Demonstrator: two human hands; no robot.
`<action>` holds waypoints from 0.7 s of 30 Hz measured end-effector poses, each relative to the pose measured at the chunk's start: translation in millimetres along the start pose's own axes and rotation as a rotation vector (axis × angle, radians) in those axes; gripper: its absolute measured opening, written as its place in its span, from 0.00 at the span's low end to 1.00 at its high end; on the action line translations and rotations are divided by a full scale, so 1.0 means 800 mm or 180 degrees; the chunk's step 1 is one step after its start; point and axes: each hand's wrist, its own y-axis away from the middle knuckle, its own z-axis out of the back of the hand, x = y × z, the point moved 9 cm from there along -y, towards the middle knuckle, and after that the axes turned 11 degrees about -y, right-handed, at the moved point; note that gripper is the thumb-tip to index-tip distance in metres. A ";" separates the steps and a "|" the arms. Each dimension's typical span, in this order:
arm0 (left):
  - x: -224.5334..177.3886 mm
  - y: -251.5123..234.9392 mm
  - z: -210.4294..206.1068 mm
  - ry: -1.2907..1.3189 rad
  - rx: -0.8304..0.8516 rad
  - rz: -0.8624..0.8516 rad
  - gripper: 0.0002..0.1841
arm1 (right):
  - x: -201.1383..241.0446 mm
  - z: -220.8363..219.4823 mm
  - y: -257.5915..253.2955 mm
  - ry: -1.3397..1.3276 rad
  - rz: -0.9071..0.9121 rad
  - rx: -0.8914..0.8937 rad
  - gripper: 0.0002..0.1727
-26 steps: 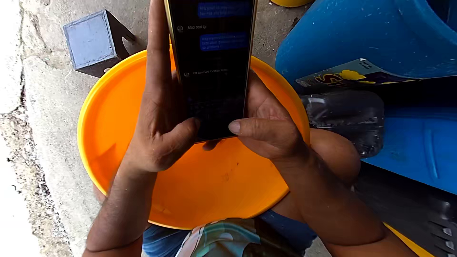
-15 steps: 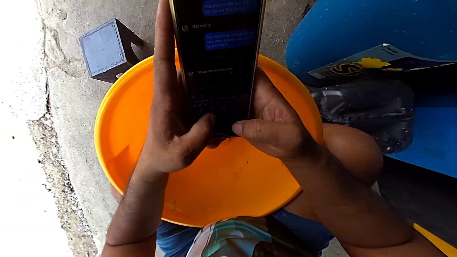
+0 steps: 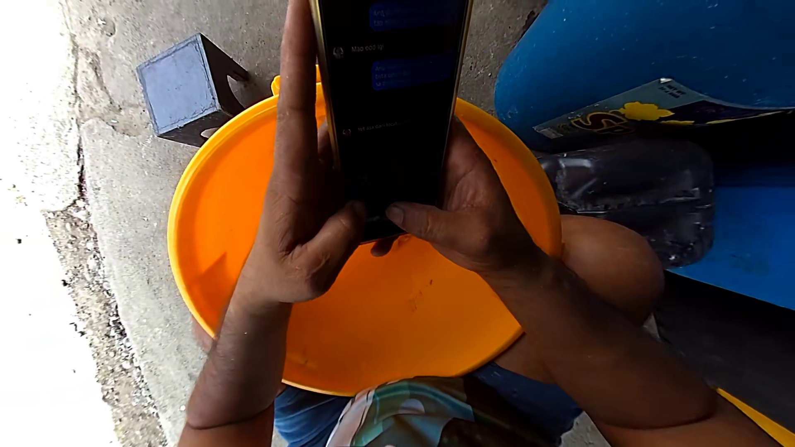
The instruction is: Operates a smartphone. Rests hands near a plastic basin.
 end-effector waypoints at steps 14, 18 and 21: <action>-0.001 -0.002 0.003 0.0091 -0.0059 0.0014 0.60 | -0.001 0.002 0.001 -0.0211 0.0001 0.0088 0.30; -0.001 -0.001 0.006 0.0100 -0.0087 0.0041 0.59 | -0.001 -0.007 0.002 -0.0144 -0.0035 0.0257 0.42; -0.001 -0.001 0.007 0.0075 -0.0121 0.0050 0.58 | 0.001 -0.009 0.001 0.0065 -0.0040 0.0249 0.45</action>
